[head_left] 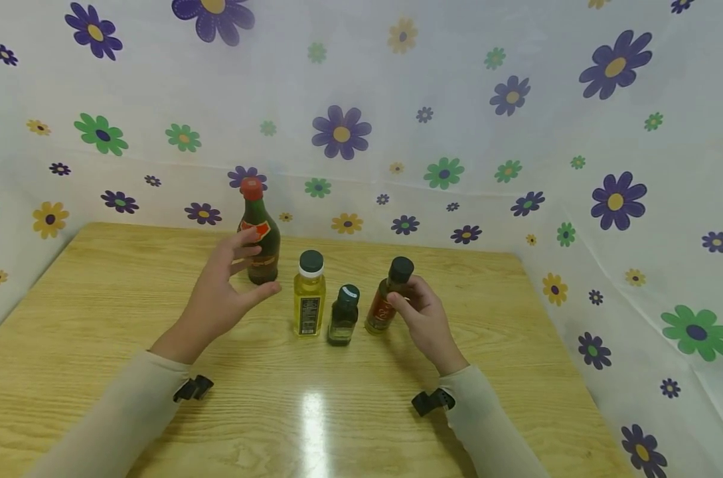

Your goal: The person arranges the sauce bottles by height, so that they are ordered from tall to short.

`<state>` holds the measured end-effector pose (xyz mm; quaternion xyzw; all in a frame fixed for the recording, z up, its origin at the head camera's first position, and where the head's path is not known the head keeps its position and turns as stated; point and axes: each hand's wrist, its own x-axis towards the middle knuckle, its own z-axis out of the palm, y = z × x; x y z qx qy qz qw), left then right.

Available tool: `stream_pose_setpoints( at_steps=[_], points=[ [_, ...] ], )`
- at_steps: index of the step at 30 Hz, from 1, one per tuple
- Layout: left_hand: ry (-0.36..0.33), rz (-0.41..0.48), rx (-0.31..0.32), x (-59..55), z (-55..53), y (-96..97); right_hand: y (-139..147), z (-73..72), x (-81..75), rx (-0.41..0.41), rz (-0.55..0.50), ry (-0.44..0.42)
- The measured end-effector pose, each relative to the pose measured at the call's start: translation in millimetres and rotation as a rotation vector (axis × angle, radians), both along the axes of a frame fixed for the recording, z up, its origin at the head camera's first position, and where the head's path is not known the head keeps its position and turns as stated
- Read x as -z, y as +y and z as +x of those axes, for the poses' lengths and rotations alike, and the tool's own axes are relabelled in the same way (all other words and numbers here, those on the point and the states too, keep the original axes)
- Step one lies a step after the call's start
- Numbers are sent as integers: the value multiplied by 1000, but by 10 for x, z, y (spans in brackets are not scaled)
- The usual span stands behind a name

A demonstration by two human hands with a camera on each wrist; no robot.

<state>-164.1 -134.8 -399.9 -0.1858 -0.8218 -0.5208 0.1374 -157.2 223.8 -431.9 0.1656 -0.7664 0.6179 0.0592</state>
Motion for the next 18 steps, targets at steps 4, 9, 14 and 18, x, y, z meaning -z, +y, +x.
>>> stream_pose_setpoints(
  at_steps=[4, 9, 14, 18],
  points=[
    [-44, 0, 60, -1, 48, 74, -2, 4, -3, 1, -2, -1],
    [-77, -23, 115, -5, 84, 156, -5, 13, -5, -3, -12, -7],
    [-73, -15, 156, 10, 93, 235, 2, -1, 7, -5, -13, -8],
    [-80, 18, 192, 17, 82, 303, -2, -3, 5, -3, -14, -12]
  ],
)
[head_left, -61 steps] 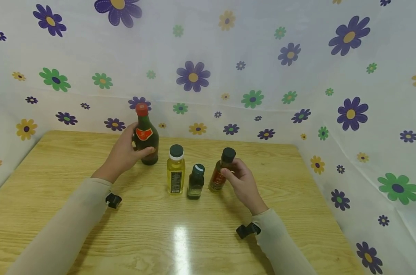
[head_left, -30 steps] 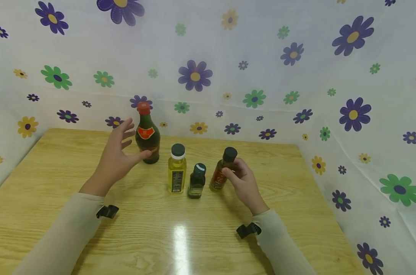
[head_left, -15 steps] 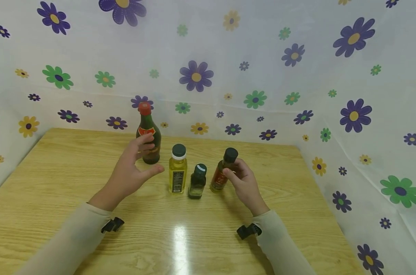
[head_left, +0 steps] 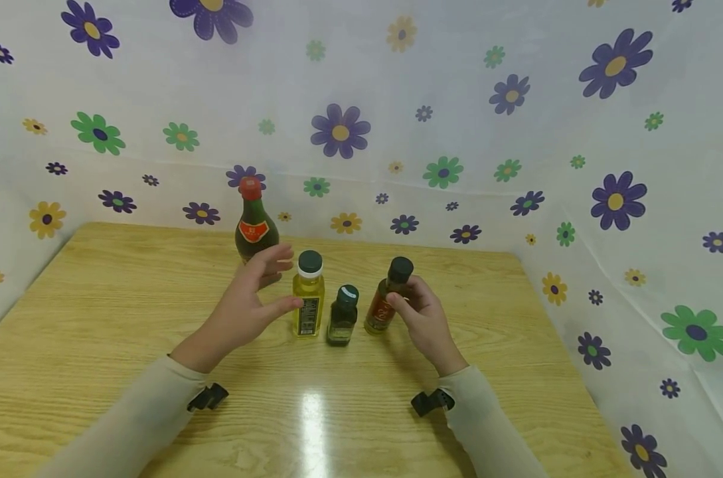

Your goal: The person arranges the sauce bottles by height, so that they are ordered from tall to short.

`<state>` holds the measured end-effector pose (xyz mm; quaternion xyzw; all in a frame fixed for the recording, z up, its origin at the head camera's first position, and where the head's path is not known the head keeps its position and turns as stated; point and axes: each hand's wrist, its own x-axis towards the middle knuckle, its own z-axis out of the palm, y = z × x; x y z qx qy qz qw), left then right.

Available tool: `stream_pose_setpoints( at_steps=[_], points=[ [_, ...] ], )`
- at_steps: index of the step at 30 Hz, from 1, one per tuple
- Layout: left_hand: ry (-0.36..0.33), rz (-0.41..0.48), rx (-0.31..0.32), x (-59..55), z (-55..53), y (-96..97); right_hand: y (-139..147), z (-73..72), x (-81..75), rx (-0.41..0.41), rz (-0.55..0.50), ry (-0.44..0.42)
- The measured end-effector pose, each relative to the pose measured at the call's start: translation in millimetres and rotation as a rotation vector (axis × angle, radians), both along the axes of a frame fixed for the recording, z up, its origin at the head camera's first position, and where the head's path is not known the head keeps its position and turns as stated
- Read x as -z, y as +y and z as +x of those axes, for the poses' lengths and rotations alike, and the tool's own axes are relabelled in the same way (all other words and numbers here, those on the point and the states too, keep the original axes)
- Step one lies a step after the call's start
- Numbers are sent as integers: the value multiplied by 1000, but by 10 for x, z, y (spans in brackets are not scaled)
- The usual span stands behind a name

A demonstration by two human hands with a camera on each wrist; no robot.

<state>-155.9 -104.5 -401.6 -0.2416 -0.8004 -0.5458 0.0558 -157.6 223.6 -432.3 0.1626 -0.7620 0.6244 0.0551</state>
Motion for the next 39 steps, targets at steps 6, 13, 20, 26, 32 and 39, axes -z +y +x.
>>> stream_pose_setpoints(
  at_steps=[6, 13, 20, 26, 32, 39],
  points=[
    [-23, -3, 22, 7, -5, 68, -17, 12, -2, 7, -10, -6],
    [-20, -13, 32, -1, -14, 123, -6, 20, 3, 11, -8, -5],
    [-12, -17, 27, -15, 1, 163, 0, 23, 8, 9, -11, -9],
    [-27, -43, 19, -10, 14, 188, -3, 27, 4, 6, -13, -8],
    [-46, -61, 21, -15, 7, 200, -4, 15, 3, 6, -15, -11],
    [-45, -82, 16, -2, -10, 201, -4, 1, 4, 18, 19, -4]
  ],
)
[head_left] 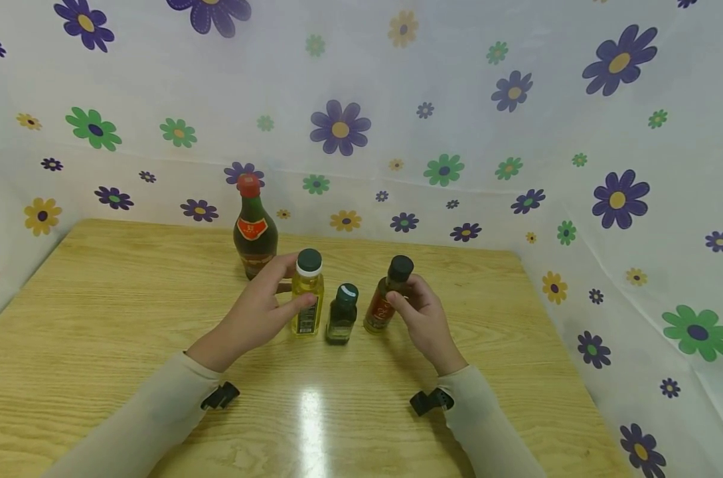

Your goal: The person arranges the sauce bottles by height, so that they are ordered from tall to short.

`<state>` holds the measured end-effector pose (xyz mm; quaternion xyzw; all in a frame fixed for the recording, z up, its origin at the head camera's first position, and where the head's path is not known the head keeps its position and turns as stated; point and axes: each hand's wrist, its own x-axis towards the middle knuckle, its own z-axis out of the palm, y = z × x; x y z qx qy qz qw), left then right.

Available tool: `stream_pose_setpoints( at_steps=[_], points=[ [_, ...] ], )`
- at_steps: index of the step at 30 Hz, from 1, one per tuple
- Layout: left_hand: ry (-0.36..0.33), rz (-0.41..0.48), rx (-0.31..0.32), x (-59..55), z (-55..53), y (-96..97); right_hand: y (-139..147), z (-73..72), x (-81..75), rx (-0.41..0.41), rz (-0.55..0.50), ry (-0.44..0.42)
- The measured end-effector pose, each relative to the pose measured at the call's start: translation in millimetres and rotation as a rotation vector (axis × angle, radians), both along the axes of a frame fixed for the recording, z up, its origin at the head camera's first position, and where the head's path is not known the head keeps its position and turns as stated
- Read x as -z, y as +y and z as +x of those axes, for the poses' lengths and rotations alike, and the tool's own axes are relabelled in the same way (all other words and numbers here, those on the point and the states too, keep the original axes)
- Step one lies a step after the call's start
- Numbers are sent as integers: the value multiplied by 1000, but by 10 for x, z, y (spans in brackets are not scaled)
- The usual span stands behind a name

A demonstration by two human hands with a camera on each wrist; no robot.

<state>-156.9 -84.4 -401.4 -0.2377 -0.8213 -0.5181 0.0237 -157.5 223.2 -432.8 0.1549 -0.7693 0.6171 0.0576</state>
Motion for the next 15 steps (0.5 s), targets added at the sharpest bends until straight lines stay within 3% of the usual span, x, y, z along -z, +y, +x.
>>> stream_pose_setpoints(
  at_steps=[15],
  points=[
    [-70, 33, -12, 12, -25, -6, -3, 4, -3, -3, -13, -13]
  ],
)
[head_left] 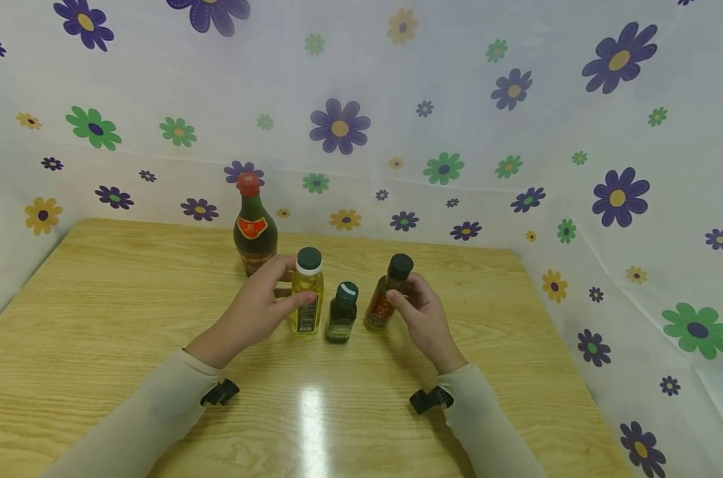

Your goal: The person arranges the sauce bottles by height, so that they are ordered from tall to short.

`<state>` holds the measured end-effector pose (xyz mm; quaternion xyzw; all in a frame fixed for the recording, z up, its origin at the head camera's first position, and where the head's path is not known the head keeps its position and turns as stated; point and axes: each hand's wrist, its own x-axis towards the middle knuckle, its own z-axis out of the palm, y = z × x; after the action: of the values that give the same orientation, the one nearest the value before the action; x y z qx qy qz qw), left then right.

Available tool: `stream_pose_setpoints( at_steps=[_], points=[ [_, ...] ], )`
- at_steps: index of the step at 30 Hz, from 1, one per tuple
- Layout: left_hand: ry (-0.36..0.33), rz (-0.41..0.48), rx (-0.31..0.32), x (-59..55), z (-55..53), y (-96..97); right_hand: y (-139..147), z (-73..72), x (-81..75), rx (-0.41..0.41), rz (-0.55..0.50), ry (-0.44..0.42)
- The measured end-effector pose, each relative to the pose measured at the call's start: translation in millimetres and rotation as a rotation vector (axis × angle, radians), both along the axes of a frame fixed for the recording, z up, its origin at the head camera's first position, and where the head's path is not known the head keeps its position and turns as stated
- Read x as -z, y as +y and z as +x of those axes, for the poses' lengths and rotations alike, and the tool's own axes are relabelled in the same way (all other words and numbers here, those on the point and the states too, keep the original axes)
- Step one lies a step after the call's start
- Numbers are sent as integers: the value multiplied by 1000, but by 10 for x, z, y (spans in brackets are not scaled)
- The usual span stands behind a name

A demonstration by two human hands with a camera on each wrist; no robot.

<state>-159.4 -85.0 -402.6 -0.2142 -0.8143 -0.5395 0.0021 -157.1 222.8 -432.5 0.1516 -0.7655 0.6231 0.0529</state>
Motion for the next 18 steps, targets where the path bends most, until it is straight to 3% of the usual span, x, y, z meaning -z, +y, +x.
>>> stream_pose_setpoints(
  at_steps=[18],
  points=[
    [-7, -66, -27, 26, 8, 5, -1, 11, 8, -9, -17, -7]
  ],
)
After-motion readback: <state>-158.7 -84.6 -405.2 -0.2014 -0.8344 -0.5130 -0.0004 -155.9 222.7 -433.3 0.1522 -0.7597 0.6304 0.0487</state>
